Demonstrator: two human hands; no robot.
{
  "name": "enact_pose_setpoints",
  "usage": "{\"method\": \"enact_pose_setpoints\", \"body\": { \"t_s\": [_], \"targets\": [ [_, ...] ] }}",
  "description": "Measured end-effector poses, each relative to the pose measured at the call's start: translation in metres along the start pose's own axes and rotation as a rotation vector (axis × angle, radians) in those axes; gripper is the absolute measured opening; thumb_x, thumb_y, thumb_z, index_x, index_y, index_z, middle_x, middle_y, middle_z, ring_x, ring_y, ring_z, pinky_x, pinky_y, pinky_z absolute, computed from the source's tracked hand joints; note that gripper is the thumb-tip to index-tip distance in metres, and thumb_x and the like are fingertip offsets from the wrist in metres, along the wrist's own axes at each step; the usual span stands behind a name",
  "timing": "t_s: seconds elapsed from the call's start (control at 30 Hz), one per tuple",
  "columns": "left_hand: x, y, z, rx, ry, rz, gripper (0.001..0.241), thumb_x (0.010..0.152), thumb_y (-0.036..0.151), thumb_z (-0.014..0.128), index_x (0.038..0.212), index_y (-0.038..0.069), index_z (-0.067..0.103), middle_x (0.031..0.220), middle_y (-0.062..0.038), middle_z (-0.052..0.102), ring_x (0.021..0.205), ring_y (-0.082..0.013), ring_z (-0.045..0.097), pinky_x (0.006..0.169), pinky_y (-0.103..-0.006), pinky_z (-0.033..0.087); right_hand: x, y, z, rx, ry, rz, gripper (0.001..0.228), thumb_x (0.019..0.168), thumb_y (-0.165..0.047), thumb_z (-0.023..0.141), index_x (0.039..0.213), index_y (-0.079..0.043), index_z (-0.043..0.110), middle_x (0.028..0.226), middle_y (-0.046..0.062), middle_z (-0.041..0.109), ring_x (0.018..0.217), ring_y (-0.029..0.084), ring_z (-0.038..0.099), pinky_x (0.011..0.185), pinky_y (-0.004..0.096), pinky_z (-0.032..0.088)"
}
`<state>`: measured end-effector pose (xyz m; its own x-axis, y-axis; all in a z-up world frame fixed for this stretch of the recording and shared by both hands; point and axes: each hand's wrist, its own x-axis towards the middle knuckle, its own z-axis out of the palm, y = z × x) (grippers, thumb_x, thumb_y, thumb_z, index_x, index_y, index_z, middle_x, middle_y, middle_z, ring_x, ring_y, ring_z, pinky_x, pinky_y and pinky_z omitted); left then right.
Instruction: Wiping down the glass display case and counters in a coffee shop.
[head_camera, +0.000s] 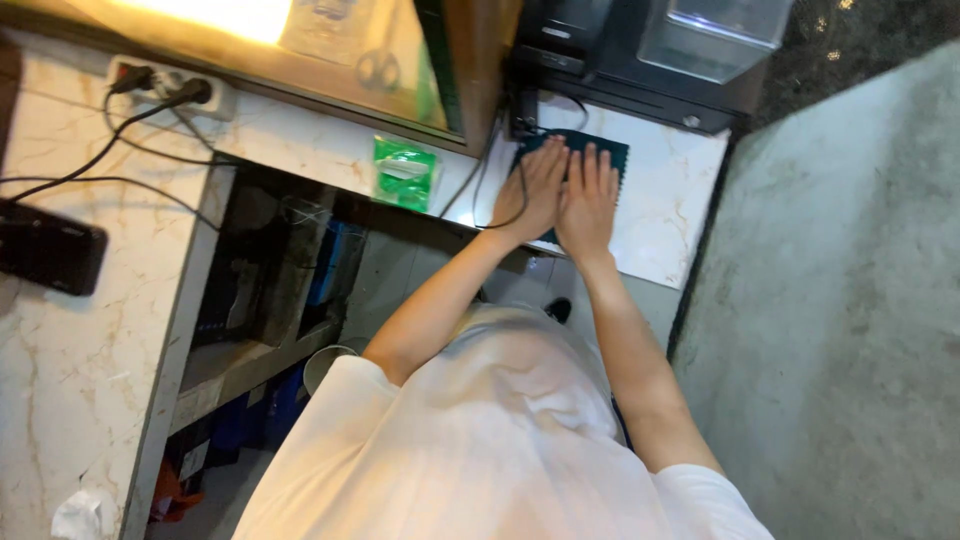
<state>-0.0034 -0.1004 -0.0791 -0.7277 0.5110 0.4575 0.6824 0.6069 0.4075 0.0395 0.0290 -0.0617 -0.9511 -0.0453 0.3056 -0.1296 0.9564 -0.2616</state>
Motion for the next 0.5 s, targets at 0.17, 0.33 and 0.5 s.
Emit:
{"method": "enact_pose_setpoints", "body": {
  "t_s": [0.17, 0.33, 0.5],
  "targets": [
    [-0.020, 0.042, -0.038, -0.062, -0.167, -0.033, 0.063, 0.101, 0.024, 0.054, 0.152, -0.009, 0.038, 0.162, -0.030, 0.032, 0.154, -0.0396, 0.028, 0.127, -0.0485, 0.022, -0.042, -0.018, -0.009, 0.017, -0.003, 0.051, 0.053, 0.102, -0.015, 0.051, 0.153, 0.000, 0.046, 0.164, 0.024, 0.031, 0.151, 0.048, 0.025, 0.119, 0.061, 0.022],
    [-0.025, 0.059, -0.047, 0.050, -0.240, -0.082, 0.058, 0.106, 0.019, 0.048, 0.158, -0.003, 0.034, 0.165, -0.021, 0.031, 0.155, -0.0319, 0.026, 0.130, -0.0435, 0.019, -0.051, -0.036, -0.024, 0.073, -0.065, 0.256, 0.057, 0.110, -0.021, 0.040, 0.163, -0.003, 0.030, 0.171, 0.018, 0.015, 0.154, 0.046, 0.013, 0.123, 0.065, 0.011],
    [0.011, 0.022, -0.006, -0.019, -0.205, 0.004, 0.061, 0.101, 0.019, 0.052, 0.155, -0.004, 0.037, 0.163, -0.026, 0.031, 0.153, -0.0383, 0.029, 0.128, -0.0470, 0.021, -0.012, 0.006, -0.020, -0.019, 0.021, 0.086, 0.052, 0.105, -0.016, 0.053, 0.154, -0.002, 0.043, 0.163, 0.024, 0.030, 0.151, 0.049, 0.021, 0.117, 0.062, 0.024]
  ]
}}
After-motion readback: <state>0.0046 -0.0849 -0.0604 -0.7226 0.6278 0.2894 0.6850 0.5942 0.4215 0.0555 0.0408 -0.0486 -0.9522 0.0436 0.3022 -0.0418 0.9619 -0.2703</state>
